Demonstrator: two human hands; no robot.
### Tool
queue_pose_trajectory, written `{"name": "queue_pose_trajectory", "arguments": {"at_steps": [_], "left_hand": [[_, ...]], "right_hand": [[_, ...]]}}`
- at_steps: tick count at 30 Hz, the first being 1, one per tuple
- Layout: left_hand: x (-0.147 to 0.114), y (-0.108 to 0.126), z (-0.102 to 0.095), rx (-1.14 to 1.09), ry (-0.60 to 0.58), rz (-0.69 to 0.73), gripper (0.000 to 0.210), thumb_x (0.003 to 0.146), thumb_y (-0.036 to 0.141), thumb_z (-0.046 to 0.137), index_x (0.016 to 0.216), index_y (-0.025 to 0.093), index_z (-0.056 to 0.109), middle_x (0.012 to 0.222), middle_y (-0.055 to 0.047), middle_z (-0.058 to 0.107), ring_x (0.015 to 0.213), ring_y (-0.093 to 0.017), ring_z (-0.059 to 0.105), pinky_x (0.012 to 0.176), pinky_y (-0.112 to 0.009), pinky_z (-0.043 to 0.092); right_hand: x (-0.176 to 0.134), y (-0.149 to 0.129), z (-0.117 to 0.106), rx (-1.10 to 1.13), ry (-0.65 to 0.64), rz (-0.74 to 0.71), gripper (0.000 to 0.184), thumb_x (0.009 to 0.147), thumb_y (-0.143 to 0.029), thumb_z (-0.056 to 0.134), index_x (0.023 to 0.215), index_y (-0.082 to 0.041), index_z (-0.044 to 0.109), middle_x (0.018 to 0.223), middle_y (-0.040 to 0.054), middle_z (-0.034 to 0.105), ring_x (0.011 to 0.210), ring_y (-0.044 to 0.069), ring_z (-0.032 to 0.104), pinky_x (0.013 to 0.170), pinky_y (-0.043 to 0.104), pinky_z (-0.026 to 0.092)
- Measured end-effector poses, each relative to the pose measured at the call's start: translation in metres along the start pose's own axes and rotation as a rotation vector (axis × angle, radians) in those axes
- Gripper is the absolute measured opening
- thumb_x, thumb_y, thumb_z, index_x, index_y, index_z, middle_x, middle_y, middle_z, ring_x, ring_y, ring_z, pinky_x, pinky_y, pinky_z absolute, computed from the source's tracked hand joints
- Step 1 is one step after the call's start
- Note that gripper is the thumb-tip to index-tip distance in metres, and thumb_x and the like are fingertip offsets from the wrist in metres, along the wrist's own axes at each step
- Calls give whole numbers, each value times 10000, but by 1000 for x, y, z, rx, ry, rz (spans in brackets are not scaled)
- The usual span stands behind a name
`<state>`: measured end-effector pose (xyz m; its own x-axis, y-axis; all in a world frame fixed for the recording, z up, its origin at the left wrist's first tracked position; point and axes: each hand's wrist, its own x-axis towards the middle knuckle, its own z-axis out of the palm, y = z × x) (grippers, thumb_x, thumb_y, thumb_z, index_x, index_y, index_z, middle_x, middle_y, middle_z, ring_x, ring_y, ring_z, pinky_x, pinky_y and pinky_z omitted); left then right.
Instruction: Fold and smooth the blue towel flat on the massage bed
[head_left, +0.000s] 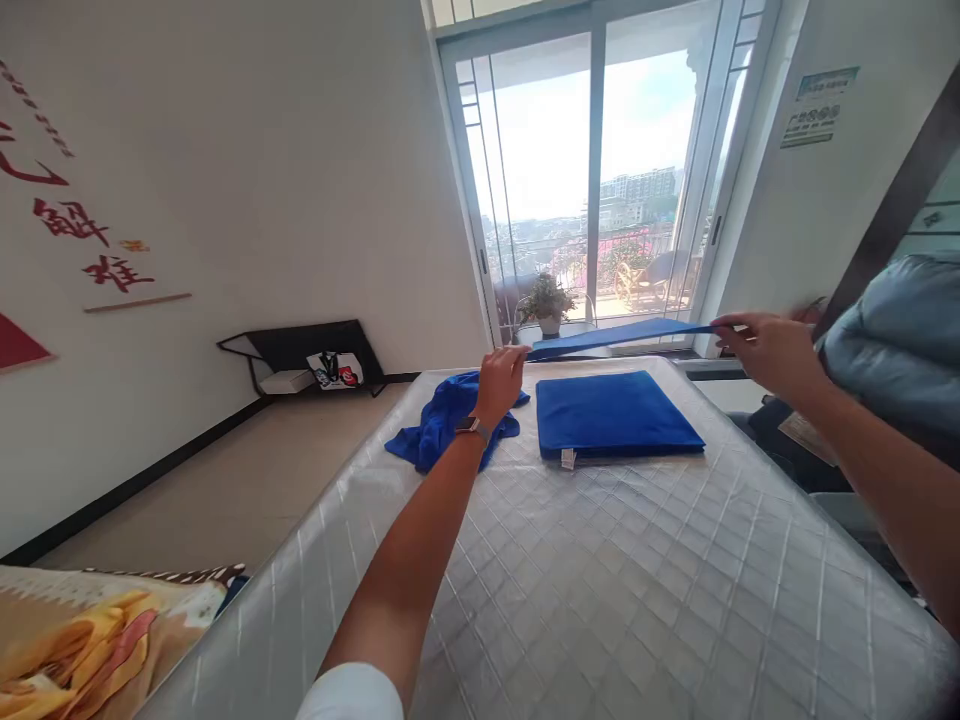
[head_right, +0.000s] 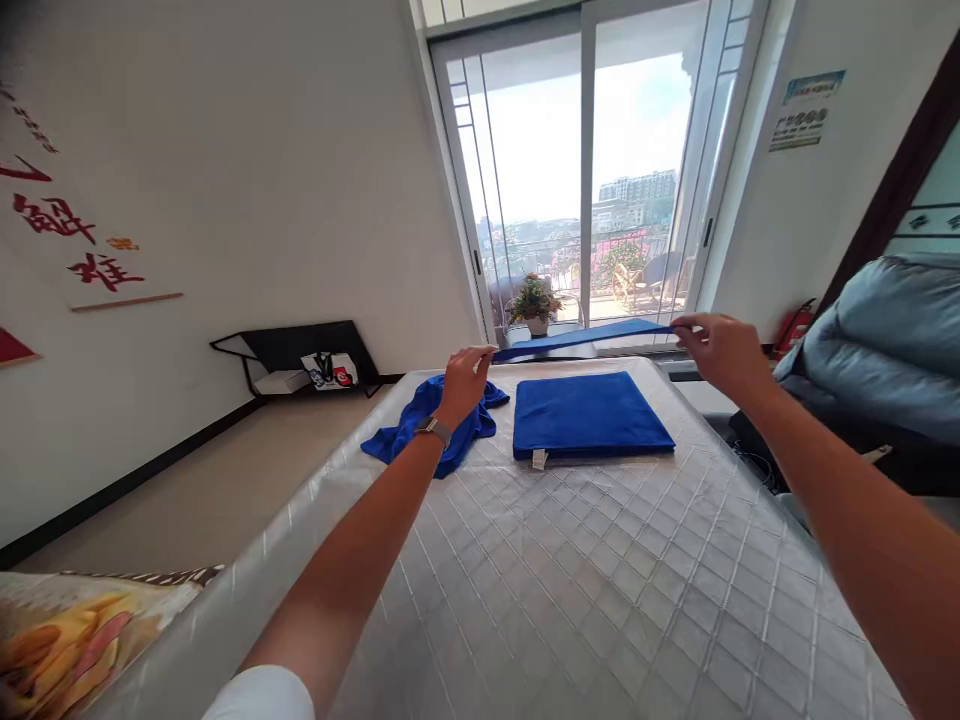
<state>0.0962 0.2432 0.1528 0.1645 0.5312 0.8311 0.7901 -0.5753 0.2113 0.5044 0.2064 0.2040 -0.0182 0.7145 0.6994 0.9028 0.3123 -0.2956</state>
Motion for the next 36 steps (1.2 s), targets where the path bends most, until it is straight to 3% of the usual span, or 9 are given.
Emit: {"name": "queue_pose_trajectory", "arguments": {"at_steps": [2,4,7,11,16,21,29,36], "left_hand": [[-51,-11,39,30,-170,30,260,1015,165,472,1152,211,688,1115,-66,741,1052,-208,662,964,-375,485],[-92,-19,66,52,-349,92,297,996,100,455,1173,194,675,1085,-71,741,1020,-204,667,941,-366,504],[-123,-26,77,88,-482,199,358,972,42,433,1231,179,639,1090,-77,728,1024,-205,652,938,-363,515],[-121,-24,65,166,-500,300,390,968,37,426,1295,175,587,1181,-92,694,1085,-217,621,985,-386,494],[-119,-15,57,222,-546,401,357,986,55,411,1277,162,588,1197,-97,685,1072,-217,623,987,-387,482],[-123,-14,58,239,-639,466,308,955,60,467,1215,148,608,1079,-95,703,1000,-226,637,906,-383,504],[-123,-12,59,233,-609,486,239,988,141,431,1124,152,627,918,-84,679,904,-227,631,827,-381,504],[-124,-8,58,193,-603,463,220,971,190,455,961,168,673,874,-86,654,870,-224,609,798,-368,494]], "right_hand": [[-43,38,52,-11,-95,-3,332,1002,-365,486,1122,-158,717,992,103,756,835,199,694,803,313,473],[-87,71,95,13,-201,25,326,989,-358,462,1074,-175,719,983,106,763,839,222,706,790,330,497],[-132,101,128,24,-246,10,350,974,-394,438,1028,-194,719,1054,128,759,923,258,708,848,360,514],[-143,106,125,8,-198,-6,368,967,-414,444,1101,-188,702,1127,131,739,1002,272,689,919,375,501],[-142,99,116,14,-248,43,339,947,-382,466,1082,-183,706,1122,129,736,960,261,699,916,375,513],[-145,100,118,-11,-267,29,312,921,-352,492,1065,-172,702,1111,137,736,941,255,705,907,361,516],[-145,96,116,-79,-292,43,312,886,-375,487,1036,-205,700,1128,115,732,947,271,698,875,382,529],[-144,81,113,-260,-241,-95,352,909,-351,440,1083,-187,699,1146,138,722,1089,339,639,991,487,484]]}}
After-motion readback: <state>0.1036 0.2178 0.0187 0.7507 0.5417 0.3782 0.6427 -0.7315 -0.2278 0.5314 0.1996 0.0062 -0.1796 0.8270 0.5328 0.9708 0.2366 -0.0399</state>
